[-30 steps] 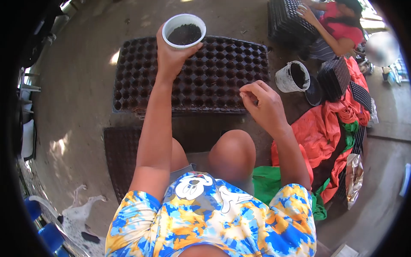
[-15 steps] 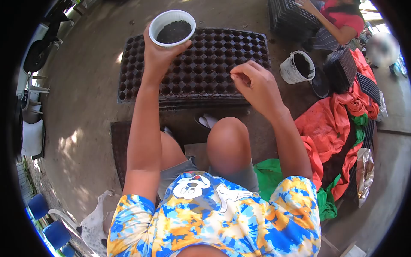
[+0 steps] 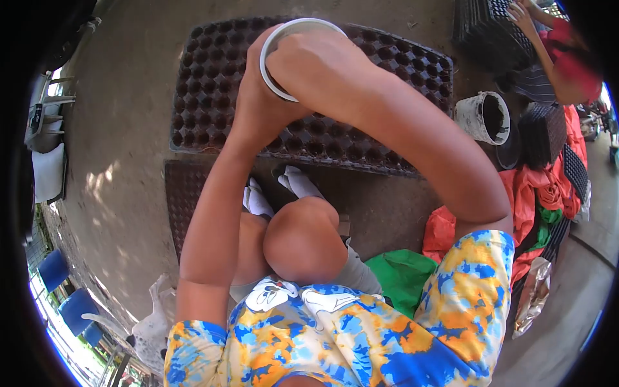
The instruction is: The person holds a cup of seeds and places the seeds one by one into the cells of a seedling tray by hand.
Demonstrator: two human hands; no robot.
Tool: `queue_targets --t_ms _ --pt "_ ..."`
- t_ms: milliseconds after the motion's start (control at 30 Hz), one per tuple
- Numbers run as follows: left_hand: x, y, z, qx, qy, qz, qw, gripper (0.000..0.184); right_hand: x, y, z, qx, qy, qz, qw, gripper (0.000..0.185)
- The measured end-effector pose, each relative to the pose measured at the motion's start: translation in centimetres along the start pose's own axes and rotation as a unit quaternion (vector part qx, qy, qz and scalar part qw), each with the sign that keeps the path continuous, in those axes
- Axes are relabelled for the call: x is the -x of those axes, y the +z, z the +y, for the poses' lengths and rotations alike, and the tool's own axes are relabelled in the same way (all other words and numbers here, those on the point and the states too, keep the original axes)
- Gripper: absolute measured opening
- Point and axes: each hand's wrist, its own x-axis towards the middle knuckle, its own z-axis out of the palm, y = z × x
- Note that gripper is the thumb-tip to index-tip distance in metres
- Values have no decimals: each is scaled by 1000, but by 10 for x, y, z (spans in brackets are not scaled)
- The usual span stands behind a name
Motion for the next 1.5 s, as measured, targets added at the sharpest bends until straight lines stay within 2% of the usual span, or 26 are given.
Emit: queue_targets --t_ms 133,267,300,367,467,500,533,567,600,667,733,767,800,900,1000,1133,1333,1500 --pt "-4 4 -11 -7 -9 1 1000 95 -8 14 14 -39 -7 12 999 16" --pt "-4 2 -12 -58 -4 -14 998 98 -10 22 18 -53 6 64 997 17" --pt "-6 0 -9 -62 1 -15 998 97 -10 25 20 -39 -5 103 994 15" --pt "-4 -3 -22 -56 44 -23 997 99 -12 19 21 -159 -2 120 980 11" --pt "-2 -4 -25 -48 -11 -28 998 99 -10 26 24 -186 -15 182 965 14" --pt "-2 -3 -25 21 -42 -25 999 98 -5 22 21 -199 14 197 960 13" --pt "-2 -6 -27 25 -47 -21 998 97 2 19 19 -212 43 212 953 14" --pt "-1 -9 -31 29 -52 -18 998 97 11 22 20 -286 50 250 924 15" --pt "0 -13 -34 34 -56 -13 998 96 22 28 19 -321 73 217 919 15" --pt "-3 -17 -39 22 -6 13 1000 95 46 44 13 -384 116 152 903 15" --pt "-9 -21 -39 6 29 25 999 94 66 82 5 -381 106 66 916 17" --pt "-9 -19 -43 51 -17 19 998 98 75 101 0 -367 110 50 922 17" --pt "-10 -19 -45 35 -15 21 999 98 83 116 -4 -352 115 34 928 17" --pt "-17 -16 -43 2 -8 32 999 97 93 133 -9 -275 89 80 954 18" --pt "-21 -11 -39 4 -9 36 999 97 95 130 -9 -292 101 86 947 18" --pt "-27 -7 -38 14 -5 54 998 98 93 124 -14 -414 190 59 888 12" --pt "-32 -4 -39 26 -2 67 997 96 87 129 -14 -440 264 109 851 13" --pt "-35 -2 -48 15 23 68 997 95 82 134 -6 -411 244 141 867 14"
